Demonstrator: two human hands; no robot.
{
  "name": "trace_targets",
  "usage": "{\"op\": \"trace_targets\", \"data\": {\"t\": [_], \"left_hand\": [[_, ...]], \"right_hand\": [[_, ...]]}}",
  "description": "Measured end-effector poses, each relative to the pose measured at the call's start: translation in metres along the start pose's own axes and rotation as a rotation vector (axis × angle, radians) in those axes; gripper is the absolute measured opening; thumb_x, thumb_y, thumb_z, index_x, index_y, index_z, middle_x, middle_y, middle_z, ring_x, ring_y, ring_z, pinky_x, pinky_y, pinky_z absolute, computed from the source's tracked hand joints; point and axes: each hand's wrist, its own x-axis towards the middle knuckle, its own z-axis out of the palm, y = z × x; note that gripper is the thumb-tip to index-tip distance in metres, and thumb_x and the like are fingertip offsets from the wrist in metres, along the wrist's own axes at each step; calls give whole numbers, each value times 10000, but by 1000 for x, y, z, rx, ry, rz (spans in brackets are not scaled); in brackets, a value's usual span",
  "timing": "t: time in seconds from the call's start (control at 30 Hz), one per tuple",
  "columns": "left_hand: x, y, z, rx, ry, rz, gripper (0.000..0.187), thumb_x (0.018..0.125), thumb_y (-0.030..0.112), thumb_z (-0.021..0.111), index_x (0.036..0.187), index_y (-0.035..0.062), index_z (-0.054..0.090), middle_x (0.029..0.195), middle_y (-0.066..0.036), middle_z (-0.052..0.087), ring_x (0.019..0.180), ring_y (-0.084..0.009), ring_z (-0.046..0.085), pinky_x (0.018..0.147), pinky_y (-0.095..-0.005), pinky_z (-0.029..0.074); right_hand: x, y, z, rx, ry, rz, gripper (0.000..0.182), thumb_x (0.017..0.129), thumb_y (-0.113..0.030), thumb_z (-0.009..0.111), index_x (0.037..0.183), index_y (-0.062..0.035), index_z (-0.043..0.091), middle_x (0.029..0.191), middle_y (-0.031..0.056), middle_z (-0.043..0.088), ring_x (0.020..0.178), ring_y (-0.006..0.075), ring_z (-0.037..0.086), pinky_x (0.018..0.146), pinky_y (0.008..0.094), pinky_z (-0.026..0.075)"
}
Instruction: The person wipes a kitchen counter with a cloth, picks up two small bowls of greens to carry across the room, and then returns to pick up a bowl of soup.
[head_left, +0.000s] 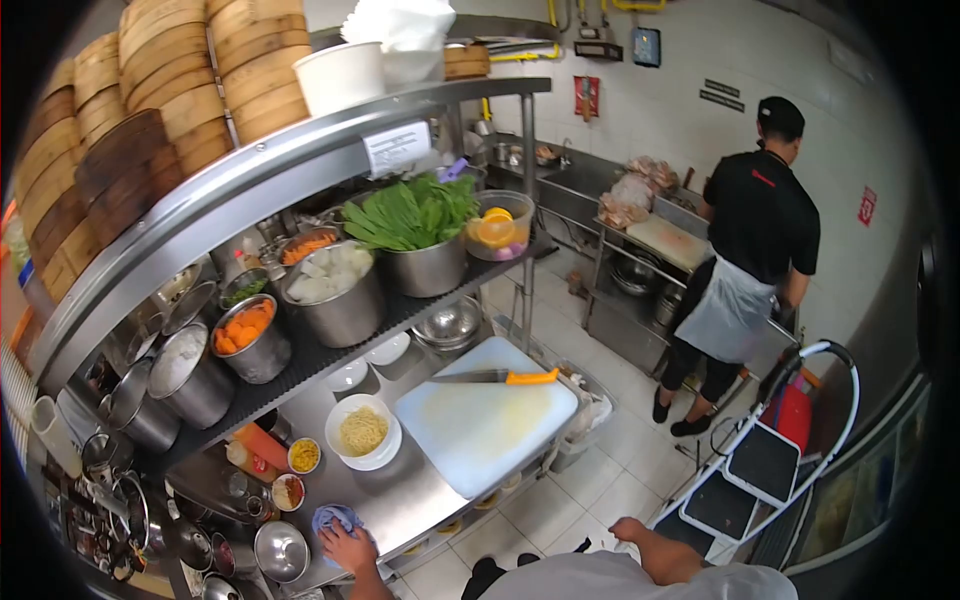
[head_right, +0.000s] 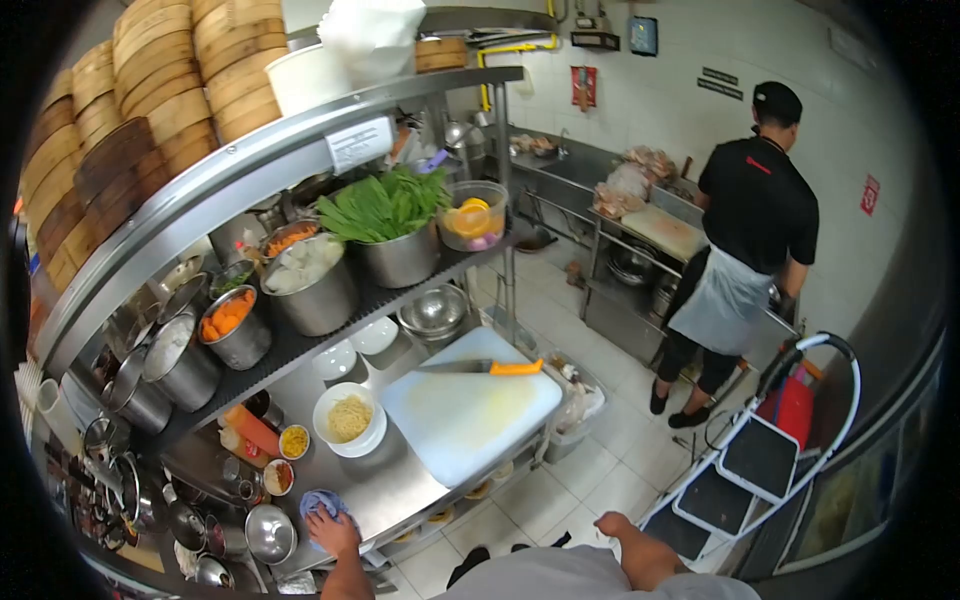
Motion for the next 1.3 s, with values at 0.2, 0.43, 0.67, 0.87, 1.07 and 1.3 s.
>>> {"op": "trace_targets", "data": {"t": [0.2,0.43,0.67,0.87,1.07,1.3], "left_hand": [[1,-4,8,-21,34,16,615,873,378,617,1421,108,544,1505,-209,471,1471,-384,334,1151,-571,278],[-2,-5,0,-108,-2,10,645,847,382,628,1418,93,546,1494,-229,472,1477,-398,314,1173,-593,248],[1,1,-11,-130,-36,-4,657,832,385,642,1419,104,553,1511,-223,466,1474,-388,322,1189,-571,234],[1,-1,-10,-131,-60,-21,653,827,385,639,1413,109,557,1503,-231,474,1472,-389,328,1181,-578,244],[3,-4,-6,-143,-58,-8,646,823,391,643,1398,106,564,1494,-242,481,1471,-395,328,1177,-582,245],[3,-3,1,-128,0,3,632,818,380,641,1374,86,586,1452,-241,506,1465,-405,328,1180,-590,237]], "right_hand": [[-22,-31,-47,72,-151,106,366,973,-356,520,1178,-153,744,1197,178,709,1107,379,677,967,478,534],[9,-113,-325,369,619,-9,337,968,-336,591,1088,-52,724,1050,218,726,971,365,708,843,469,550],[-115,-328,-712,322,1504,-727,325,915,-187,679,1189,-16,637,1181,166,668,1112,310,651,966,398,513],[-128,-420,-834,-230,1880,-717,586,816,-132,648,1383,-61,517,1404,187,537,1381,369,459,1152,470,368],[-90,-456,-842,-228,1876,-490,598,744,-74,610,1337,-86,540,1403,113,550,1417,289,434,1134,538,332],[-77,-454,-847,-155,1906,-452,567,735,-65,611,1296,-137,560,1327,86,591,1342,272,496,1021,506,402]]}}
